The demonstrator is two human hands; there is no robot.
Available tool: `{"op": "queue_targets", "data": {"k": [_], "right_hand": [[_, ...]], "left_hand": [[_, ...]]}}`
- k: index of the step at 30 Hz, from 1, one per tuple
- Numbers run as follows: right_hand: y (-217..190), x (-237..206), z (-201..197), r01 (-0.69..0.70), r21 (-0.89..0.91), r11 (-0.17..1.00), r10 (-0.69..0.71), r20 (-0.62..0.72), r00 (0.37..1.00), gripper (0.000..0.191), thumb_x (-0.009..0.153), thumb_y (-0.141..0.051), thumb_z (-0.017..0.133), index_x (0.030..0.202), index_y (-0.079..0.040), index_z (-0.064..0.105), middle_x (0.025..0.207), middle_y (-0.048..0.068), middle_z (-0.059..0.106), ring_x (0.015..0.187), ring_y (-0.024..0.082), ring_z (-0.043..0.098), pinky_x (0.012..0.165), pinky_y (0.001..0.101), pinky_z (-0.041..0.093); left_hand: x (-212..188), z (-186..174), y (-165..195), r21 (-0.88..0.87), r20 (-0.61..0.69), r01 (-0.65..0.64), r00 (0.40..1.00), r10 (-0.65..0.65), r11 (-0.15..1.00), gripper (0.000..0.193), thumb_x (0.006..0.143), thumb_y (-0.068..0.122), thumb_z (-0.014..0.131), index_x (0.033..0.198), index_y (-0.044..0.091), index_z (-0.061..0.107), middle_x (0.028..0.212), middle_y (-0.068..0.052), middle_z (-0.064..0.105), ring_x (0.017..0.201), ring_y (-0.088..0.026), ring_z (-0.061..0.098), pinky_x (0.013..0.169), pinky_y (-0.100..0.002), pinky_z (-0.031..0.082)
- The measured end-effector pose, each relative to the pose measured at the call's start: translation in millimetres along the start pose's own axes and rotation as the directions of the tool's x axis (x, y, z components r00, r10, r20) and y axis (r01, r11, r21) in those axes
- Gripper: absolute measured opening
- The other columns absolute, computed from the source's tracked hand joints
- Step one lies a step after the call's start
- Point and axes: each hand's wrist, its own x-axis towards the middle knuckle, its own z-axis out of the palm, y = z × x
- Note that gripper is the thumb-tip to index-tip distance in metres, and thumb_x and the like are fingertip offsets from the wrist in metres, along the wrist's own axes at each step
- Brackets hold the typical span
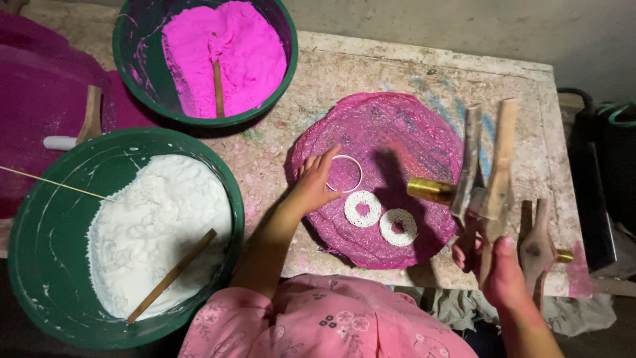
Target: The person uses a wooden hand-press tool to mold ring-shaped decorations from white and pink powder. They pack powder into the tool over a basin, press a ring shape onto a pink mat, and place finished white rings in a circle, then repeat the process with pink powder to fill the ring centers.
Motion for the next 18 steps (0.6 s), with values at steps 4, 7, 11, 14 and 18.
{"op": "queue_targets", "data": {"k": [4, 7, 11, 14, 18], "right_hand": [[7, 25, 6, -0.081, -0.058, 0.995, 0.083, 0.031, 0.996, 0.08, 0.097, -0.077, 0.03, 0.111, -0.004, 0.059, 0.081, 0.006, 0.06, 0.07, 0.018, 0.055, 0.061, 0.0329, 0.043], [-2, 54, 20, -0.094, -0.19, 0.977, 0.12, 0.13, 0.984, 0.073, 0.099, -0.069, 0.033, 0.104, -0.003, 0.064, 0.076, 0.006, 0.063, 0.066, 0.017, 0.057, 0.058, 0.0328, 0.045], [-34, 111, 54, -0.201, -0.43, 0.88, 0.371, 0.358, 0.857, 0.073, 0.102, -0.065, 0.033, 0.089, -0.001, 0.067, 0.07, 0.005, 0.064, 0.062, 0.016, 0.059, 0.057, 0.0331, 0.051], [-76, 149, 76, -0.403, -0.545, 0.735, 0.63, 0.332, 0.702, 0.068, 0.097, -0.065, 0.034, 0.097, -0.008, 0.071, 0.069, 0.004, 0.062, 0.062, 0.016, 0.058, 0.059, 0.0329, 0.051], [-118, 183, 110, -0.199, -0.844, 0.498, 0.58, 0.154, 0.8, 0.076, 0.101, -0.069, 0.039, 0.093, -0.001, 0.07, 0.071, 0.003, 0.055, 0.062, 0.017, 0.051, 0.057, 0.0391, 0.043]], "left_hand": [[2, -9, -3, -0.182, -0.018, -0.059, 0.998, 0.057, 0.982, 0.124, 0.062, 0.034, 0.096, 0.16, 0.014, 0.023, 0.16, -0.012, 0.041, 0.144, -0.038, 0.038, 0.118, -0.052, 0.035], [11, -17, 1, -0.249, -0.031, 0.103, 0.993, -0.114, 0.963, 0.119, 0.077, 0.053, 0.086, 0.163, 0.01, 0.017, 0.166, -0.02, 0.025, 0.151, -0.04, 0.026, 0.117, -0.057, 0.027], [35, -23, 19, -0.957, -0.019, -0.023, 1.0, -0.013, -0.289, 0.104, 0.089, 0.078, 0.053, 0.159, 0.003, 0.034, 0.156, -0.016, 0.048, 0.145, -0.027, 0.044, 0.127, -0.05, 0.028], [56, -26, 29, -0.781, -0.117, -0.15, 0.989, -0.094, -0.606, 0.077, 0.099, 0.075, 0.04, 0.131, 0.006, 0.055, 0.119, -0.011, 0.063, 0.111, -0.025, 0.058, 0.113, -0.047, 0.04], [69, -35, 28, -0.667, -0.186, -0.328, 0.943, -0.277, -0.669, 0.056, 0.103, 0.067, 0.039, 0.088, 0.014, 0.049, 0.079, 0.0, 0.048, 0.076, -0.017, 0.047, 0.089, -0.039, 0.043]]}}
